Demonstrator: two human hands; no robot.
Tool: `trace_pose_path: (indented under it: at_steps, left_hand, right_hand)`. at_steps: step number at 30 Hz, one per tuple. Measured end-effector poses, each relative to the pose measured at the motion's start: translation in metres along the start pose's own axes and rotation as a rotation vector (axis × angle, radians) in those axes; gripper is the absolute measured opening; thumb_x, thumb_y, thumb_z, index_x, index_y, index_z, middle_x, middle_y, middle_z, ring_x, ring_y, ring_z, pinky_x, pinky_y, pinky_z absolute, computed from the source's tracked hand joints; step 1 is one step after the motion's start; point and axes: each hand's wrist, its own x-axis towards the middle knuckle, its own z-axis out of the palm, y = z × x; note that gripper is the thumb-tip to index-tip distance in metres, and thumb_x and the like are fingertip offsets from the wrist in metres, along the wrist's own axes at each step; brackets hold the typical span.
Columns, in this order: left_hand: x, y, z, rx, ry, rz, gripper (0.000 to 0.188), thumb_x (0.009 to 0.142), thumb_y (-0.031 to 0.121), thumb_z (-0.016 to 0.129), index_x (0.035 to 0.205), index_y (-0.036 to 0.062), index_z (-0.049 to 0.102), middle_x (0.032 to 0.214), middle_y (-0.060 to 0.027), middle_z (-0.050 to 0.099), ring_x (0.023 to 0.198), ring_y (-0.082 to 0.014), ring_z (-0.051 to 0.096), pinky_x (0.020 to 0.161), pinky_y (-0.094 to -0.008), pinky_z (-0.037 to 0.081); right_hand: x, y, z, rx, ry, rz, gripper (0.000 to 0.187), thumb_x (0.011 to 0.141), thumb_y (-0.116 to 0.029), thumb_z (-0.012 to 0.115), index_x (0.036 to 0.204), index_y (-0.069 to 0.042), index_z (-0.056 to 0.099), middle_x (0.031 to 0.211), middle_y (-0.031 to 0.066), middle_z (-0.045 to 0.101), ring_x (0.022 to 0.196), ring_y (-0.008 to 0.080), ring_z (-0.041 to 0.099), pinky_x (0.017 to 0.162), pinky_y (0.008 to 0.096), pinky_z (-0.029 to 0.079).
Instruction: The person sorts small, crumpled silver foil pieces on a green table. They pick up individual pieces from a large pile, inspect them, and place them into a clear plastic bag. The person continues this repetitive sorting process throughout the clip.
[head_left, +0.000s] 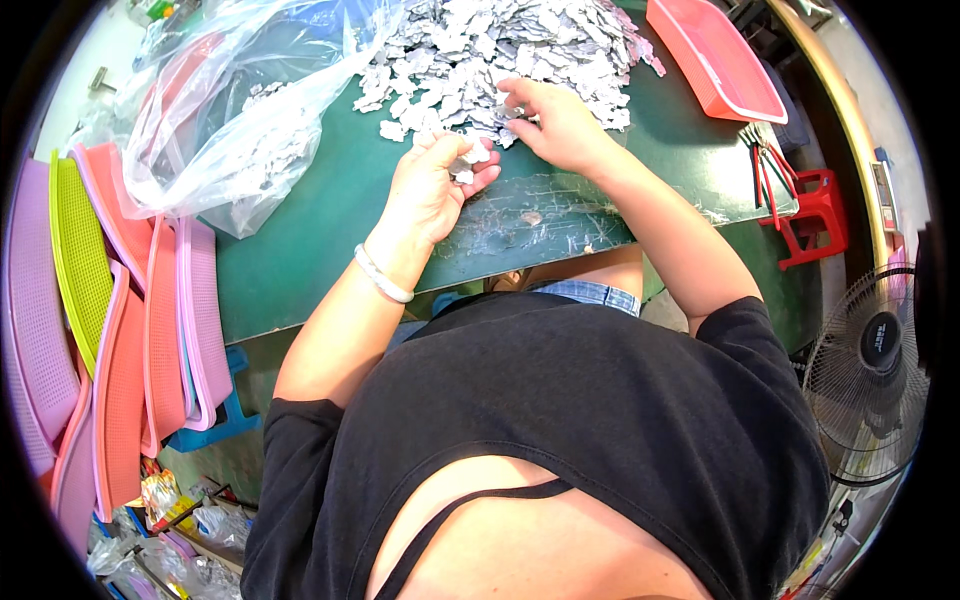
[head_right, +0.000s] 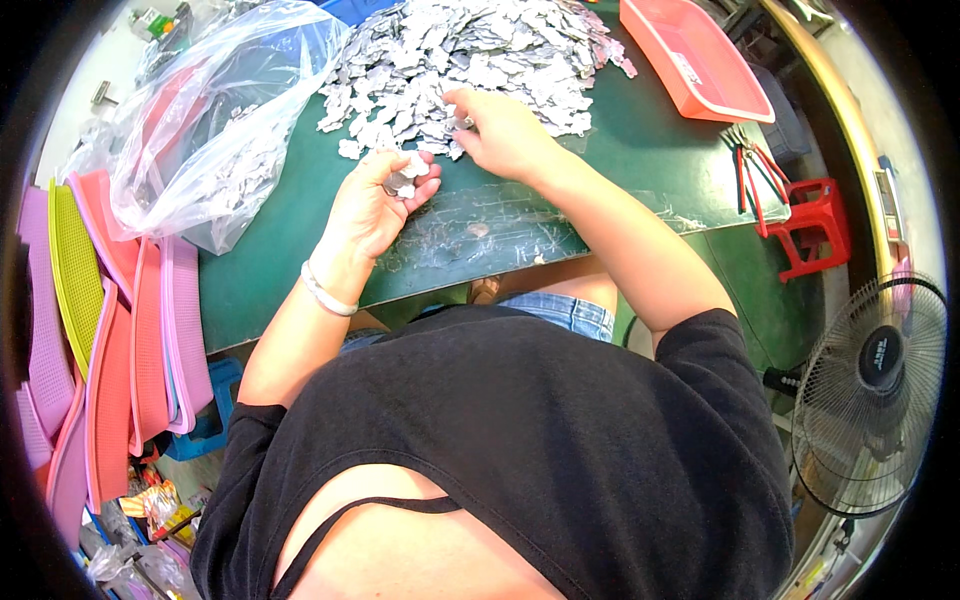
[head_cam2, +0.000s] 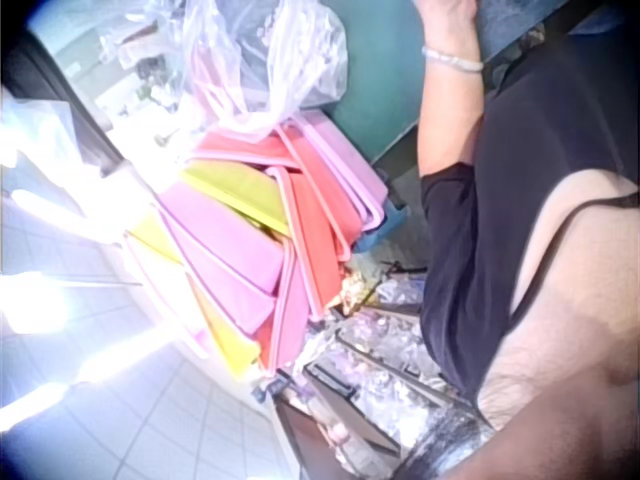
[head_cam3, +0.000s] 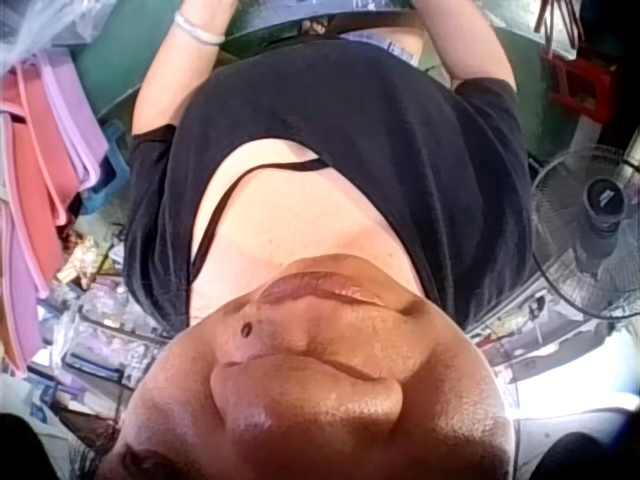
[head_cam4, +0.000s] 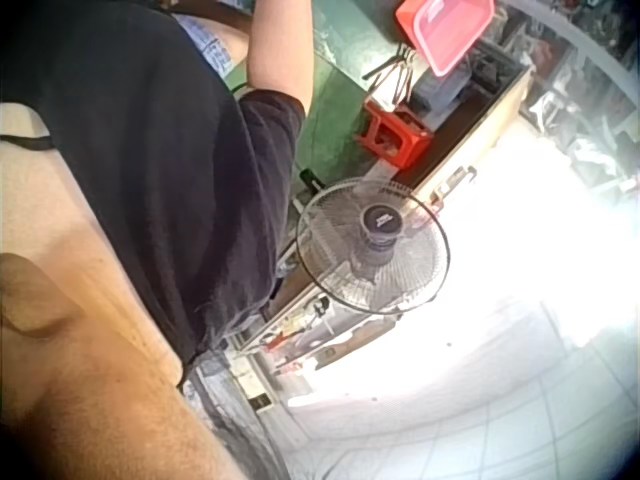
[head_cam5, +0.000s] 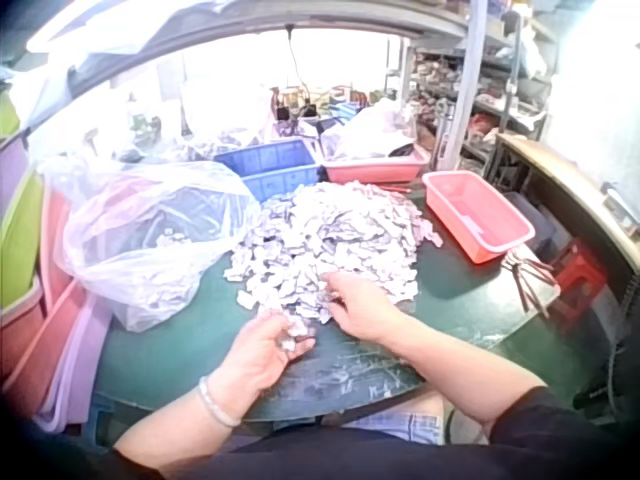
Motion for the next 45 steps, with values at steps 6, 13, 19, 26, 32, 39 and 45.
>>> trace_pose_path:
  at_steps: [6,13,19,26,32,39,45]
  left_hand:
    - [0.003,0.002,-0.009,0.011,0.034,-0.018,0.018,0.08,0.002,0.051,0.098,0.0011,0.047,0.081,-0.0096,0.054,0.07,-0.0178,0.054,0.056,-0.0246,0.047]
    - [0.007,-0.003,-0.008,0.045,0.022,-0.041,0.019,0.081,0.004,0.054,0.099,0.0035,0.05,0.079,-0.0074,0.054,0.066,-0.0143,0.05,0.052,-0.0221,0.042]
    - [0.008,-0.007,-0.002,0.12,-0.025,-0.036,0.01,0.08,0.011,0.06,0.088,0.0081,0.053,0.077,-0.0039,0.055,0.063,-0.0119,0.051,0.053,-0.0225,0.042]
    - [0.007,-0.004,-0.008,0.121,0.026,-0.042,0.007,0.08,0.007,0.055,0.086,0.005,0.051,0.078,-0.0066,0.057,0.07,-0.0159,0.057,0.056,-0.0242,0.048]
    - [0.002,0.002,-0.005,0.048,0.019,-0.039,0.016,0.078,0.0,0.045,0.095,0.0023,0.047,0.088,-0.0116,0.057,0.077,-0.0226,0.059,0.061,-0.0288,0.05]
    - [0.005,0.0,-0.006,0.03,-0.009,-0.039,0.03,0.077,-0.001,0.046,0.106,0.0045,0.045,0.089,-0.0096,0.055,0.076,-0.0204,0.056,0.066,-0.0312,0.049]
    - [0.009,-0.003,-0.008,0.015,-0.039,-0.055,0.019,0.081,0.009,0.055,0.099,0.0056,0.05,0.085,-0.0084,0.056,0.075,-0.0186,0.056,0.06,-0.0274,0.047]
  right_hand:
    - [0.007,0.0,-0.001,-0.036,-0.077,0.005,0.039,0.072,-0.004,0.059,0.109,-0.003,0.049,0.073,0.0083,0.059,0.07,0.0273,0.057,0.065,0.0341,0.045]
    - [0.006,-0.004,-0.015,0.332,-0.105,0.269,0.041,0.077,-0.005,0.058,0.116,0.0,0.046,0.073,0.0035,0.062,0.062,0.0092,0.053,0.059,0.0234,0.044]
    - [0.011,-0.026,-0.024,0.794,-0.247,0.459,0.042,0.077,-0.005,0.059,0.116,0.002,0.046,0.078,0.0028,0.062,0.064,0.0078,0.053,0.059,0.0209,0.043]
    - [0.006,-0.003,0.001,0.047,-0.103,0.104,0.043,0.073,-0.007,0.059,0.115,-0.002,0.048,0.078,0.0078,0.062,0.065,0.02,0.057,0.062,0.0285,0.045]
    - [0.006,0.0,0.004,0.116,-0.066,0.185,0.037,0.075,-0.007,0.058,0.111,-0.001,0.05,0.074,0.0064,0.061,0.059,0.0188,0.055,0.058,0.0283,0.044]
    - [0.011,-0.022,-0.02,0.747,-0.18,0.567,0.033,0.079,-0.006,0.057,0.111,0.002,0.05,0.072,0.0015,0.059,0.059,0.0064,0.051,0.056,0.0191,0.042]
    - [0.011,-0.031,-0.024,0.88,-0.217,0.574,0.034,0.079,-0.005,0.057,0.112,0.004,0.049,0.073,0.0022,0.058,0.06,0.0068,0.052,0.057,0.0189,0.043]
